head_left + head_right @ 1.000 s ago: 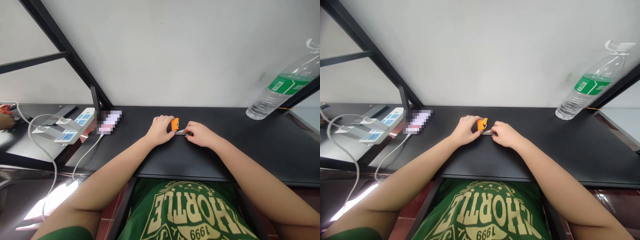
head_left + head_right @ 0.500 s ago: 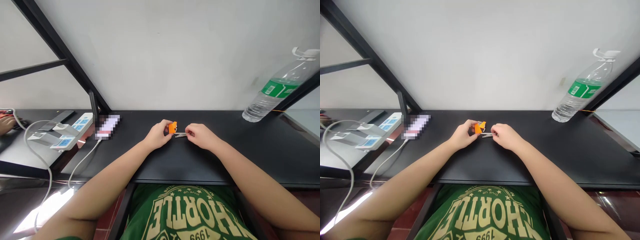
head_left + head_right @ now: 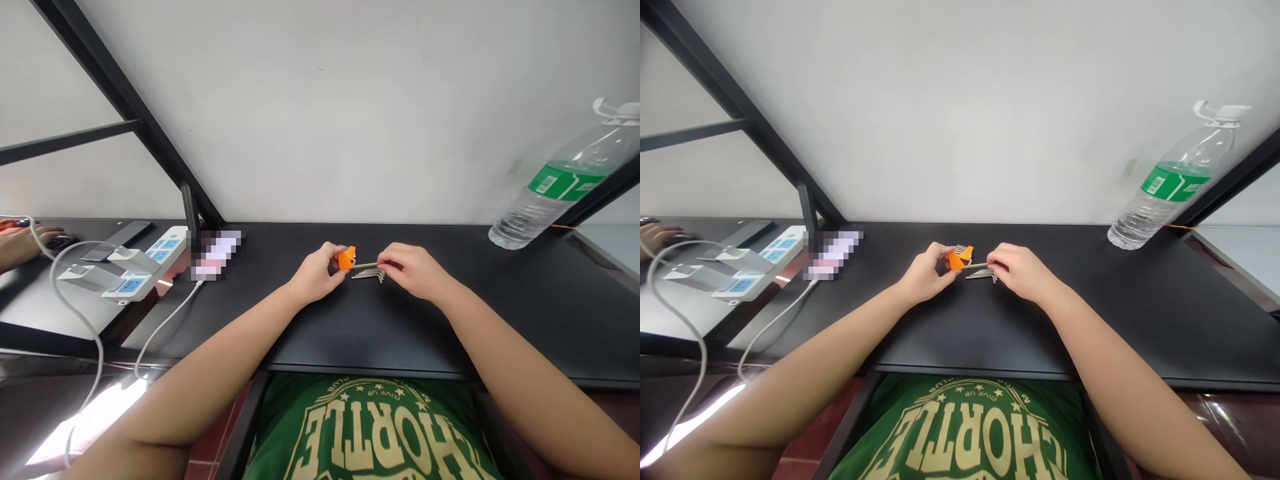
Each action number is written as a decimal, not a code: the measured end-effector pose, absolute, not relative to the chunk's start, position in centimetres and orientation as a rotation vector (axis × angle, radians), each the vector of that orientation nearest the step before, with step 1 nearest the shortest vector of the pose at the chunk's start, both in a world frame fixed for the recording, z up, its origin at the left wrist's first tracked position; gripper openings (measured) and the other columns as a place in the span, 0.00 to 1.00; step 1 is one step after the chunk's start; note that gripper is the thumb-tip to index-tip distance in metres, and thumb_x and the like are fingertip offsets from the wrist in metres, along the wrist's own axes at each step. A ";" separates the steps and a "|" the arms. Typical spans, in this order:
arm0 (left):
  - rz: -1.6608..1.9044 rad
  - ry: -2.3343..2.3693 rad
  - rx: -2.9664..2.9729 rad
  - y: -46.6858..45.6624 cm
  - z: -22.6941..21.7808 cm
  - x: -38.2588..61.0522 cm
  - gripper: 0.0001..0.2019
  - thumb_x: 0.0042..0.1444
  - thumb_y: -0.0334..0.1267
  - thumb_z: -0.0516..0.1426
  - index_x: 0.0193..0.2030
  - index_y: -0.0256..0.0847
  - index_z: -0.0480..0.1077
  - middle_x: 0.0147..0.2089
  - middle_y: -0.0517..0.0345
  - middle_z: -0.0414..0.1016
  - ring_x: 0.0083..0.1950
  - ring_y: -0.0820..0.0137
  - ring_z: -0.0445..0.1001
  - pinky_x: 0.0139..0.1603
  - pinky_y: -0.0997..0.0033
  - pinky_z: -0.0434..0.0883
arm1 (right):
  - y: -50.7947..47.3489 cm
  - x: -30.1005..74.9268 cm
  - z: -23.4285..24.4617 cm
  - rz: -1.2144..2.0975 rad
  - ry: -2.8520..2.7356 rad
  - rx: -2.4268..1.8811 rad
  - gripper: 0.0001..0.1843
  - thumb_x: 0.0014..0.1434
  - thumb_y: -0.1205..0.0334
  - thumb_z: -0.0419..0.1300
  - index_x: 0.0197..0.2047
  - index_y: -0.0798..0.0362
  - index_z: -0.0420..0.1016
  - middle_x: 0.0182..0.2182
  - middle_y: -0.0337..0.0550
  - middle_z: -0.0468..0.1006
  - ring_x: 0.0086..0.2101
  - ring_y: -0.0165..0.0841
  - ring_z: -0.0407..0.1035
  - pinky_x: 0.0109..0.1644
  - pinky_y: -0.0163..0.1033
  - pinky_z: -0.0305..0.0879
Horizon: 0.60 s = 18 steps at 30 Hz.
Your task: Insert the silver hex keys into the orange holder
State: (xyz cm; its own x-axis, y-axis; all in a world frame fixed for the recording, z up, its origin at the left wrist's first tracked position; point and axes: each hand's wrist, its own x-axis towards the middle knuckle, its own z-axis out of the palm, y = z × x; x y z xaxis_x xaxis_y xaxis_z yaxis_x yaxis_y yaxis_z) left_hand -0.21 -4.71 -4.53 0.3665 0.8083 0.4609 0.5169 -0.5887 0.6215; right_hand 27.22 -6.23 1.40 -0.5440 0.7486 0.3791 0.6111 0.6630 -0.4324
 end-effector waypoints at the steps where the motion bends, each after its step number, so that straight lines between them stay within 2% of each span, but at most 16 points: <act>1: 1.076 1.141 2.270 -4.7 -4.6 -0.2 0.22 0.59 0.39 0.65 0.58 0.44 0.64 0.47 0.55 0.80 0.43 0.68 0.81 0.47 0.66 0.80 | -6.2 27.2 1.4 0.330 -2.345 -1.040 0.10 0.68 0.67 0.56 0.38 0.52 0.78 0.36 0.43 0.78 0.32 0.31 0.70 0.37 0.37 0.64; 5: 1.073 1.096 2.312 -4.9 -4.4 -0.1 0.22 0.59 0.37 0.65 0.58 0.45 0.65 0.46 0.57 0.80 0.42 0.69 0.81 0.43 0.69 0.79 | -6.2 27.3 1.3 0.354 -2.335 -1.028 0.12 0.68 0.67 0.55 0.39 0.52 0.80 0.38 0.45 0.80 0.33 0.32 0.71 0.38 0.38 0.65; 8: 1.049 1.087 2.386 -5.2 -4.4 0.1 0.22 0.59 0.35 0.66 0.58 0.44 0.65 0.44 0.58 0.80 0.41 0.69 0.81 0.44 0.69 0.79 | -6.4 26.8 1.2 0.455 -2.326 -1.052 0.11 0.67 0.67 0.57 0.38 0.51 0.81 0.37 0.44 0.81 0.32 0.31 0.71 0.38 0.38 0.66; 10: 1.032 1.092 2.470 -5.3 -4.4 0.3 0.21 0.59 0.34 0.65 0.57 0.44 0.66 0.44 0.57 0.80 0.42 0.68 0.81 0.45 0.68 0.78 | -6.5 26.1 0.9 0.670 -2.254 -1.164 0.08 0.65 0.66 0.59 0.37 0.51 0.81 0.34 0.42 0.81 0.29 0.30 0.71 0.37 0.38 0.68; 13: 1.063 1.036 2.635 -5.3 -4.5 0.5 0.19 0.60 0.32 0.64 0.56 0.44 0.66 0.45 0.55 0.80 0.44 0.65 0.81 0.49 0.63 0.78 | -6.8 24.6 0.3 1.271 -1.911 -1.315 0.03 0.62 0.63 0.65 0.38 0.52 0.80 0.28 0.40 0.80 0.26 0.31 0.73 0.34 0.38 0.73; 15: 1.113 0.971 2.726 -5.2 -4.5 0.7 0.18 0.61 0.32 0.62 0.56 0.43 0.66 0.45 0.54 0.81 0.46 0.64 0.80 0.54 0.58 0.76 | -6.9 23.7 -0.2 1.564 -1.617 -1.274 0.05 0.61 0.62 0.68 0.38 0.54 0.78 0.28 0.41 0.81 0.28 0.32 0.76 0.36 0.40 0.77; 18: 1.111 0.964 2.789 -5.0 -4.2 0.8 0.15 0.62 0.32 0.61 0.53 0.42 0.65 0.44 0.54 0.81 0.47 0.62 0.80 0.57 0.53 0.73 | -7.0 23.0 -0.5 1.727 -1.368 -1.187 0.11 0.57 0.64 0.73 0.39 0.54 0.76 0.29 0.44 0.82 0.30 0.32 0.78 0.39 0.40 0.81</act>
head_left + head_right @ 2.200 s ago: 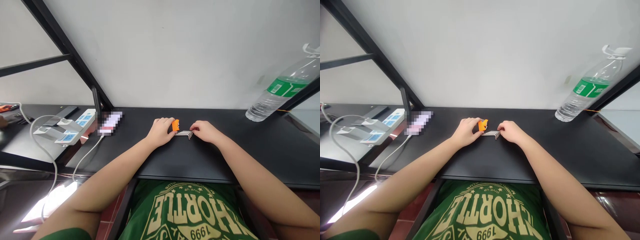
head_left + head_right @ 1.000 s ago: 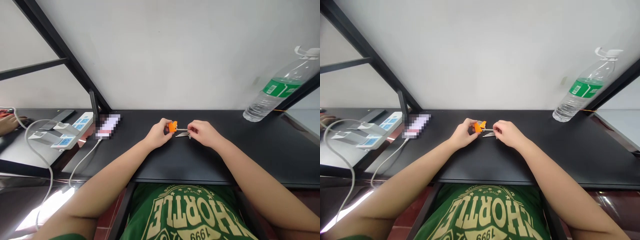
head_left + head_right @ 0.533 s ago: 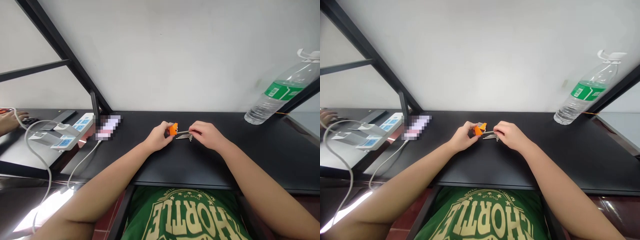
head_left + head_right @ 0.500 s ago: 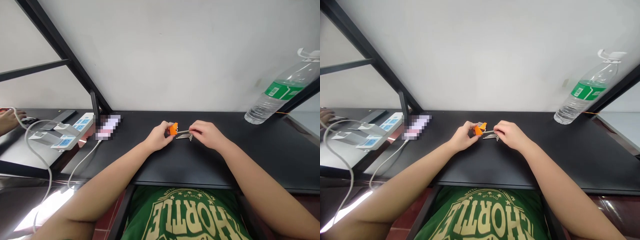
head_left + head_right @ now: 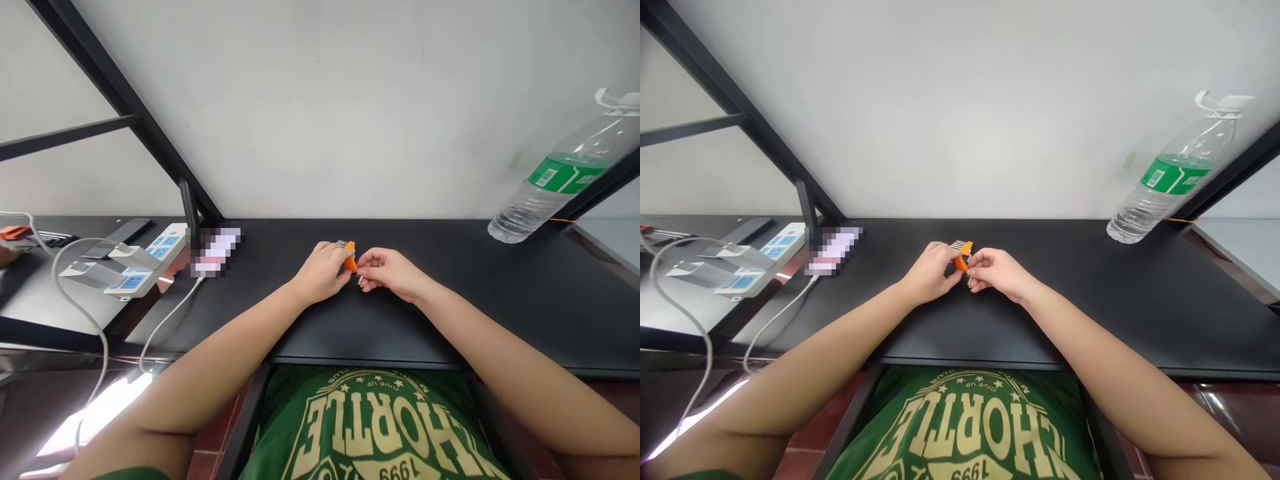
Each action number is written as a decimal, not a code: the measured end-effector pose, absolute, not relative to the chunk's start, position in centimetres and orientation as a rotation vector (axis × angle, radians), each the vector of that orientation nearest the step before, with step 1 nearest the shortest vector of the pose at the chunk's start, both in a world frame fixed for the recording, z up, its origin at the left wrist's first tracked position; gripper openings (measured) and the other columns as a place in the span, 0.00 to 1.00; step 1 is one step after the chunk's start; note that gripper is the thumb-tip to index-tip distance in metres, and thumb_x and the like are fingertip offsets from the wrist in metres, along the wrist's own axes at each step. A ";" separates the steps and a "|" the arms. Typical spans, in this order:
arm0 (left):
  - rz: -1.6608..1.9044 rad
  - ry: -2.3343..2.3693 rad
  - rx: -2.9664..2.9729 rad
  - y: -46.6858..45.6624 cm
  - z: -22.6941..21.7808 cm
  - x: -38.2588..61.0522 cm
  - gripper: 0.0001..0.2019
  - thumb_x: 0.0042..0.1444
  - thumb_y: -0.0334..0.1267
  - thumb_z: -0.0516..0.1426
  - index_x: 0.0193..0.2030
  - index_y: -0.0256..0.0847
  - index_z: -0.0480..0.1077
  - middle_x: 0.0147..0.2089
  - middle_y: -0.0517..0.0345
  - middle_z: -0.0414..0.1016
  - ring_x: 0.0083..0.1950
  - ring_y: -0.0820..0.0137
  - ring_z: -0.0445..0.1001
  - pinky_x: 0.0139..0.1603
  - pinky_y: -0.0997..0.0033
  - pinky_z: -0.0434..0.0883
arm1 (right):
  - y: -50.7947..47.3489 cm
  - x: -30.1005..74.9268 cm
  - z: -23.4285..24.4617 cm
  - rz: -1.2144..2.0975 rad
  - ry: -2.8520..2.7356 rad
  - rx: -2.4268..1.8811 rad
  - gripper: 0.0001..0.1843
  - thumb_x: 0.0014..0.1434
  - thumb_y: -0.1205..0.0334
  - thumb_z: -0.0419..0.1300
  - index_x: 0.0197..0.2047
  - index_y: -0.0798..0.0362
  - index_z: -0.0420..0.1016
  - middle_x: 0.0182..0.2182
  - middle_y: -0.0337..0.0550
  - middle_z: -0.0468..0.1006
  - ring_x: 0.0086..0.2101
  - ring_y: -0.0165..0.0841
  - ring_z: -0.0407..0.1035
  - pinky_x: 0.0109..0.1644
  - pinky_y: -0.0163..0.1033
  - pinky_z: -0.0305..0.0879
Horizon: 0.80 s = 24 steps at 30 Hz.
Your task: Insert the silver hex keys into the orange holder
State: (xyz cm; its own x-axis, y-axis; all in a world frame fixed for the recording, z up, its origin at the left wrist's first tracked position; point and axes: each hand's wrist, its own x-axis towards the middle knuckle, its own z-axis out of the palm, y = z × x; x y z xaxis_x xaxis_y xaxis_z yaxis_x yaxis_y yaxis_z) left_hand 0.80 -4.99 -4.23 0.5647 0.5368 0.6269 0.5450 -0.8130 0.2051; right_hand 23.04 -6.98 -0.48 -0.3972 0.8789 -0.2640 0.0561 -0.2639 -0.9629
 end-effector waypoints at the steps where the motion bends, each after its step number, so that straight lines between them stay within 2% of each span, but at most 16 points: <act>1: -1.074 -0.979 -2.765 -4.9 -4.1 0.8 0.14 0.62 0.32 0.61 0.53 0.41 0.65 0.44 0.53 0.81 0.47 0.61 0.80 0.56 0.54 0.73 | -7.0 23.0 -0.5 1.747 -1.335 -1.165 0.12 0.57 0.64 0.73 0.40 0.54 0.75 0.30 0.44 0.83 0.30 0.32 0.79 0.40 0.40 0.81; 3: -1.009 -1.032 -2.761 -4.9 -4.0 0.9 0.16 0.61 0.31 0.60 0.55 0.40 0.66 0.45 0.52 0.81 0.47 0.61 0.80 0.54 0.55 0.72 | -7.0 23.0 -0.5 1.770 -1.298 -1.135 0.13 0.56 0.63 0.74 0.40 0.55 0.75 0.30 0.45 0.83 0.32 0.33 0.80 0.43 0.40 0.81; 6: -0.956 -1.107 -2.711 -5.0 -3.9 1.1 0.22 0.61 0.30 0.58 0.63 0.39 0.64 0.48 0.50 0.81 0.49 0.60 0.79 0.56 0.55 0.71 | -7.0 23.1 -0.4 1.795 -1.246 -1.116 0.12 0.58 0.64 0.72 0.42 0.54 0.75 0.33 0.45 0.83 0.36 0.35 0.81 0.47 0.42 0.81; 8: -0.963 -1.138 -2.667 -5.1 -3.9 1.2 0.27 0.61 0.29 0.58 0.67 0.39 0.62 0.49 0.49 0.80 0.50 0.59 0.79 0.57 0.54 0.71 | -7.0 23.3 -0.3 1.741 -1.297 -1.135 0.10 0.60 0.63 0.69 0.44 0.53 0.75 0.35 0.44 0.83 0.37 0.36 0.81 0.45 0.44 0.81; 10: -0.979 -1.159 -2.636 -5.1 -3.9 1.1 0.31 0.60 0.29 0.57 0.70 0.38 0.59 0.48 0.49 0.80 0.50 0.59 0.78 0.58 0.54 0.71 | -6.9 23.8 -0.1 1.493 -1.555 -1.218 0.06 0.62 0.63 0.66 0.42 0.52 0.76 0.36 0.44 0.82 0.35 0.35 0.78 0.42 0.43 0.78; 12: -0.992 -1.187 -2.631 -5.1 -3.9 0.9 0.33 0.60 0.28 0.57 0.72 0.38 0.57 0.48 0.50 0.79 0.49 0.60 0.78 0.59 0.53 0.71 | -6.6 24.6 0.0 1.050 -1.933 -1.324 0.02 0.61 0.65 0.64 0.38 0.52 0.79 0.36 0.43 0.80 0.34 0.34 0.75 0.41 0.42 0.73; 15: -1.023 -1.257 -2.660 -5.1 -3.9 0.6 0.33 0.61 0.30 0.57 0.73 0.39 0.57 0.47 0.52 0.79 0.48 0.61 0.77 0.59 0.53 0.71 | -6.1 25.6 -0.1 0.568 -2.296 -1.440 0.07 0.62 0.67 0.62 0.37 0.51 0.83 0.41 0.45 0.78 0.38 0.34 0.72 0.44 0.43 0.69; 19: -1.079 -1.331 -2.684 -5.1 -3.7 0.5 0.30 0.62 0.31 0.58 0.71 0.44 0.60 0.49 0.52 0.79 0.49 0.62 0.78 0.61 0.54 0.71 | -5.8 25.8 -0.5 0.387 -2.497 -1.539 0.10 0.66 0.65 0.59 0.41 0.50 0.84 0.44 0.46 0.77 0.44 0.39 0.73 0.49 0.47 0.65; 21: -1.107 -1.352 -2.680 -5.1 -3.7 0.5 0.28 0.64 0.31 0.58 0.70 0.45 0.61 0.50 0.53 0.79 0.51 0.61 0.78 0.61 0.54 0.72 | -6.0 25.5 -0.6 0.298 -2.563 -1.541 0.10 0.66 0.67 0.58 0.40 0.51 0.83 0.43 0.48 0.77 0.45 0.41 0.72 0.50 0.48 0.64; 24: -1.130 -1.353 -2.688 -5.0 -3.7 0.4 0.26 0.64 0.33 0.59 0.68 0.45 0.63 0.48 0.53 0.80 0.50 0.62 0.79 0.60 0.56 0.72 | -6.5 24.9 -0.7 0.204 -2.623 -1.551 0.06 0.62 0.69 0.60 0.34 0.53 0.79 0.40 0.50 0.76 0.43 0.42 0.71 0.45 0.45 0.63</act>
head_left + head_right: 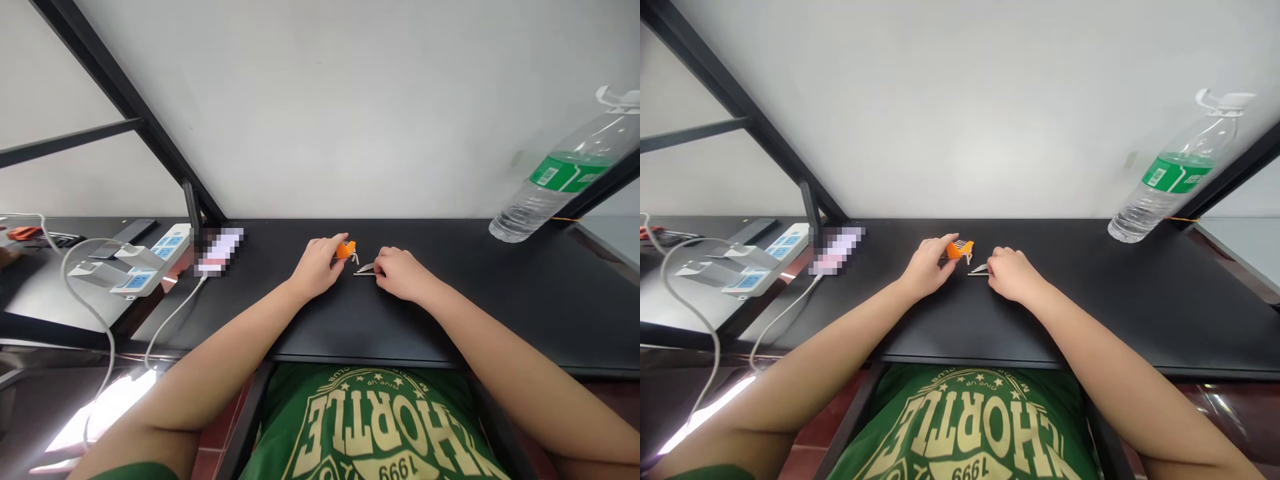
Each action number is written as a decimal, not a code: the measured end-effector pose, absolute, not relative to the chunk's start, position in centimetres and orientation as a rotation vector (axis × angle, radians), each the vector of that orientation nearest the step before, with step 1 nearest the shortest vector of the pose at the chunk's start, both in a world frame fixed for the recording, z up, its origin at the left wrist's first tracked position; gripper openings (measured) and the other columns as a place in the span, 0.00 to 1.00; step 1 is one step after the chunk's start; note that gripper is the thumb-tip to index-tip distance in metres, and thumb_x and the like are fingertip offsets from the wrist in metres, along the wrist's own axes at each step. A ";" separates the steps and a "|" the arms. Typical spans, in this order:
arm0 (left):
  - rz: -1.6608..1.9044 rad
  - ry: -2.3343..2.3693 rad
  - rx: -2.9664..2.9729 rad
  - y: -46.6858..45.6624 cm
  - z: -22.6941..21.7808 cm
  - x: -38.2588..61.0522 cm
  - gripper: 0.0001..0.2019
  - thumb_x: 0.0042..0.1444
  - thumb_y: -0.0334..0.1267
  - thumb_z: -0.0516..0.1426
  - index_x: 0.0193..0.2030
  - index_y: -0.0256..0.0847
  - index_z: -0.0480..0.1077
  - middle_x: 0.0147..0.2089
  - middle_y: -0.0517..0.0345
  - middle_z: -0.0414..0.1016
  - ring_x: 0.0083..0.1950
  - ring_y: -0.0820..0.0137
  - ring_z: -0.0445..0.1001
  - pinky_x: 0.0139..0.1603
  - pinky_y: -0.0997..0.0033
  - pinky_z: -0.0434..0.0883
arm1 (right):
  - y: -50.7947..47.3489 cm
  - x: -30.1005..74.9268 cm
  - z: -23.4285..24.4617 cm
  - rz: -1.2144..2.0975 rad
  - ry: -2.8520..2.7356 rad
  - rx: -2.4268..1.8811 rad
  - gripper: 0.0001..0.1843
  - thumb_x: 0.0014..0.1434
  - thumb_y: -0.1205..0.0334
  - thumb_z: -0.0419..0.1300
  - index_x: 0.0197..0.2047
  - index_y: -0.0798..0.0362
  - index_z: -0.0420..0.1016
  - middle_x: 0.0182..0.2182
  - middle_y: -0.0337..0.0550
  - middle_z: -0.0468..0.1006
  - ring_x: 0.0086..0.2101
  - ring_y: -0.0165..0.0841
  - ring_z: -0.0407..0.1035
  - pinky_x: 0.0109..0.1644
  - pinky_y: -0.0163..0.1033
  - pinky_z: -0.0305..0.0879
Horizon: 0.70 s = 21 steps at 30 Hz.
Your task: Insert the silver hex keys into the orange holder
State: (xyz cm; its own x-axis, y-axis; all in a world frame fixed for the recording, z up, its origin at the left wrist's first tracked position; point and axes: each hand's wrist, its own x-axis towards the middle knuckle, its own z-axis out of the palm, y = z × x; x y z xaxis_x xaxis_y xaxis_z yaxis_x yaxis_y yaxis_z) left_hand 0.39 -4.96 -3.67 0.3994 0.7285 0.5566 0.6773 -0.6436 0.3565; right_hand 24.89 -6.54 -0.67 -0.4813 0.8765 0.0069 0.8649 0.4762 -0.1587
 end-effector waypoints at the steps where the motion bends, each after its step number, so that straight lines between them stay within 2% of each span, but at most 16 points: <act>1: 1.073 1.280 2.570 -4.9 -3.6 0.3 0.25 0.64 0.34 0.59 0.67 0.45 0.63 0.48 0.53 0.80 0.49 0.62 0.79 0.60 0.56 0.72 | -6.8 24.7 -0.7 0.185 -2.634 -1.557 0.05 0.60 0.69 0.61 0.32 0.53 0.77 0.39 0.50 0.76 0.41 0.42 0.71 0.43 0.44 0.62; 4: 1.031 1.254 2.583 -4.7 -3.6 0.2 0.20 0.64 0.35 0.61 0.62 0.44 0.66 0.47 0.54 0.80 0.47 0.63 0.79 0.61 0.54 0.71 | -7.4 24.1 -0.6 0.191 -2.614 -1.594 0.05 0.57 0.68 0.63 0.30 0.52 0.73 0.37 0.48 0.76 0.35 0.38 0.69 0.36 0.41 0.59; 7: 1.043 1.274 2.541 -4.6 -3.8 0.1 0.17 0.63 0.32 0.61 0.57 0.44 0.68 0.48 0.54 0.81 0.48 0.63 0.79 0.61 0.55 0.72 | -7.6 23.9 -0.4 0.224 -2.553 -1.615 0.04 0.57 0.68 0.61 0.31 0.51 0.70 0.36 0.45 0.76 0.30 0.33 0.66 0.31 0.39 0.54; 11: 1.077 1.326 2.478 -4.4 -4.0 -0.1 0.12 0.61 0.30 0.62 0.51 0.45 0.71 0.46 0.56 0.83 0.47 0.63 0.80 0.58 0.57 0.75 | -7.1 24.8 0.2 0.423 -2.437 -1.503 0.05 0.58 0.70 0.59 0.32 0.51 0.72 0.32 0.40 0.78 0.31 0.32 0.69 0.33 0.37 0.58; 16: 1.070 1.375 2.432 -4.3 -3.9 -0.1 0.05 0.61 0.33 0.64 0.43 0.46 0.74 0.42 0.58 0.83 0.45 0.63 0.80 0.57 0.56 0.76 | -6.7 25.9 1.3 0.597 -2.071 -1.394 0.04 0.62 0.63 0.62 0.34 0.51 0.75 0.29 0.39 0.79 0.29 0.32 0.71 0.36 0.37 0.65; 19: 1.075 1.375 2.410 -4.2 -3.9 0.0 0.03 0.61 0.36 0.64 0.38 0.45 0.74 0.40 0.59 0.83 0.43 0.63 0.80 0.57 0.56 0.77 | -7.1 25.7 1.5 0.649 -2.028 -1.263 0.06 0.64 0.60 0.61 0.35 0.50 0.76 0.28 0.40 0.77 0.28 0.33 0.70 0.36 0.38 0.66; 21: 1.073 1.361 2.412 -4.2 -3.9 0.1 0.06 0.62 0.39 0.64 0.34 0.45 0.72 0.38 0.59 0.83 0.41 0.63 0.80 0.57 0.55 0.77 | -7.4 25.4 1.4 0.631 -2.066 -1.202 0.07 0.65 0.60 0.60 0.35 0.50 0.76 0.30 0.41 0.77 0.28 0.32 0.70 0.36 0.39 0.66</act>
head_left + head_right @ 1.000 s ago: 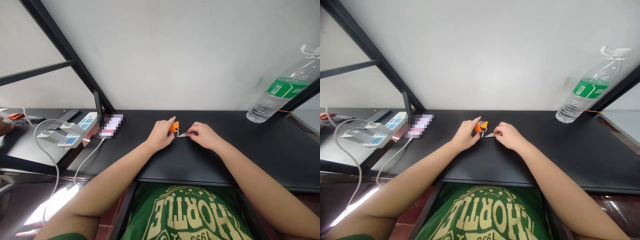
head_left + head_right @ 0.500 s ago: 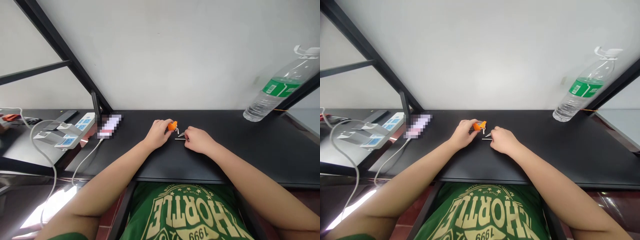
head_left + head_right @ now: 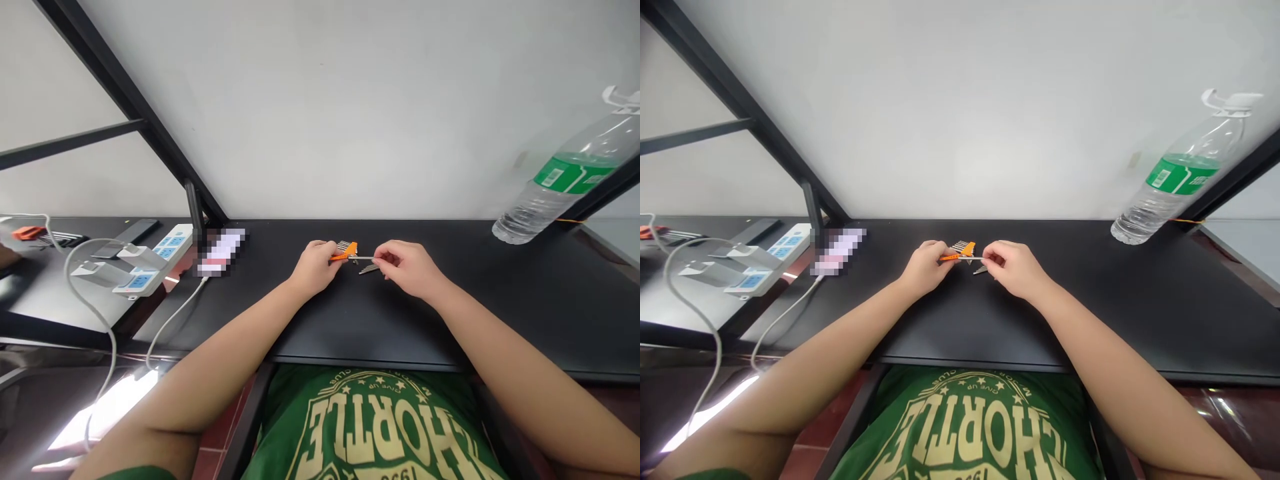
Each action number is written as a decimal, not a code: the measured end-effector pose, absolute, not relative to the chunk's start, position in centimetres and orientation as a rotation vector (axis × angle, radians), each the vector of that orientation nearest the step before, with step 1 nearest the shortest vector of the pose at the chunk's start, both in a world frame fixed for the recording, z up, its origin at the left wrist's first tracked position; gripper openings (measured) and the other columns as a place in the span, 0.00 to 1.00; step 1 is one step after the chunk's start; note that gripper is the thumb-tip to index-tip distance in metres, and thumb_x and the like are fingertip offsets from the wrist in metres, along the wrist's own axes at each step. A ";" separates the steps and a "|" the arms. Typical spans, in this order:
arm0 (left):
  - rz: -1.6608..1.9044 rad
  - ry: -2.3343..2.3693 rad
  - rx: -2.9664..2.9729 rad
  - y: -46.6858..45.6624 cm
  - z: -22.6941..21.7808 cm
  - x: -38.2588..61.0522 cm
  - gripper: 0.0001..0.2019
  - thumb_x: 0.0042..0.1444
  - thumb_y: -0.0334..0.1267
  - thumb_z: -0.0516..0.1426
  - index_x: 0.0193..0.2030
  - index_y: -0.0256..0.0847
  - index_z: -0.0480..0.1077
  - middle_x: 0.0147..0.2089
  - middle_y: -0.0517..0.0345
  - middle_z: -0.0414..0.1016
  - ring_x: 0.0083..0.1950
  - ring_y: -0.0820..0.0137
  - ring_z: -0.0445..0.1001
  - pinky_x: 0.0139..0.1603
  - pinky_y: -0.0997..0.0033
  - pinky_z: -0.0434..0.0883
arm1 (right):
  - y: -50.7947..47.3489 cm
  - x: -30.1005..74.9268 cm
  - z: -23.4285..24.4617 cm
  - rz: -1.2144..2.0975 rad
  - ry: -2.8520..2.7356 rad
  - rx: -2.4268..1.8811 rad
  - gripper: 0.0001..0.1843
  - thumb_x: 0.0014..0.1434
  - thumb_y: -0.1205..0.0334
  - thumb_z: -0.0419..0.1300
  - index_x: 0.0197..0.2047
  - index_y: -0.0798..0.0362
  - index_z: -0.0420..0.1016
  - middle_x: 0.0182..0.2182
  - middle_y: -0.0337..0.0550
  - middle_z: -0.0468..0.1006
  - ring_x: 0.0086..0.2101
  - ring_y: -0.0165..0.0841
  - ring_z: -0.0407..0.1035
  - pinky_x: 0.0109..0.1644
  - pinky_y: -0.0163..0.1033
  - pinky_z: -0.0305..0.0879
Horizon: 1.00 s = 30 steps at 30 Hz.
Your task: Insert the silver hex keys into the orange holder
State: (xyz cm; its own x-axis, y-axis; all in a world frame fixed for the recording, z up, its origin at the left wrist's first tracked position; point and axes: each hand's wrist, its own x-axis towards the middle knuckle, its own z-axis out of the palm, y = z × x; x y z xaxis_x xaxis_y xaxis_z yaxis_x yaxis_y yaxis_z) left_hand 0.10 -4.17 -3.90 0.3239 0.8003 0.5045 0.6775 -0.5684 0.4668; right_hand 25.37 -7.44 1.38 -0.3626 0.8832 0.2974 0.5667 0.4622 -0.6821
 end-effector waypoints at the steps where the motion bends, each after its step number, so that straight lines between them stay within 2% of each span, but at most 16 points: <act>1: 1.072 1.351 2.419 -4.2 -3.9 0.1 0.07 0.62 0.40 0.63 0.33 0.45 0.71 0.38 0.59 0.83 0.41 0.63 0.80 0.57 0.55 0.77 | -7.6 25.2 1.3 0.607 -2.084 -1.188 0.07 0.66 0.61 0.59 0.35 0.50 0.76 0.30 0.41 0.77 0.29 0.32 0.70 0.36 0.39 0.66; 9: 1.095 1.302 2.461 -4.5 -3.9 0.2 0.04 0.61 0.37 0.63 0.36 0.45 0.72 0.38 0.59 0.83 0.45 0.62 0.80 0.59 0.56 0.76 | -7.6 24.7 0.8 0.429 -2.125 -1.140 0.07 0.66 0.64 0.59 0.35 0.51 0.76 0.31 0.41 0.75 0.29 0.31 0.66 0.35 0.37 0.63; 15: 1.037 1.257 2.576 -4.4 -4.1 0.2 0.04 0.64 0.38 0.60 0.37 0.44 0.72 0.35 0.59 0.81 0.37 0.66 0.79 0.63 0.53 0.73 | -7.6 24.7 0.7 0.323 -2.187 -1.087 0.10 0.69 0.65 0.57 0.37 0.51 0.78 0.34 0.44 0.78 0.33 0.33 0.70 0.39 0.38 0.65; 19: 0.968 1.223 2.652 -4.5 -4.3 0.6 0.04 0.65 0.35 0.58 0.37 0.43 0.72 0.35 0.59 0.81 0.37 0.67 0.78 0.66 0.51 0.70 | -7.7 24.1 0.2 0.305 -2.271 -0.998 0.12 0.71 0.66 0.55 0.42 0.51 0.81 0.39 0.47 0.80 0.38 0.35 0.74 0.43 0.40 0.68; 22: 0.993 1.198 2.647 -4.7 -4.4 0.9 0.04 0.65 0.34 0.58 0.37 0.44 0.72 0.36 0.59 0.82 0.37 0.67 0.78 0.67 0.51 0.69 | -7.7 23.4 -0.4 0.435 -2.194 -0.998 0.11 0.69 0.66 0.57 0.41 0.50 0.82 0.41 0.46 0.80 0.38 0.35 0.75 0.44 0.41 0.72; 27: 0.996 1.137 2.608 -5.2 -3.9 1.2 0.02 0.65 0.35 0.60 0.40 0.45 0.74 0.36 0.62 0.82 0.37 0.69 0.79 0.67 0.52 0.70 | -7.4 22.6 -1.0 0.949 -1.877 -1.042 0.07 0.64 0.65 0.61 0.40 0.50 0.81 0.47 0.46 0.75 0.33 0.30 0.76 0.40 0.41 0.78; 30: 1.012 1.151 2.514 -5.6 -3.5 1.4 0.01 0.64 0.37 0.62 0.40 0.46 0.75 0.38 0.62 0.83 0.42 0.67 0.80 0.65 0.54 0.72 | -7.2 22.7 -0.8 1.098 -1.777 -1.128 0.04 0.62 0.61 0.66 0.40 0.51 0.79 0.44 0.44 0.76 0.30 0.29 0.74 0.34 0.39 0.77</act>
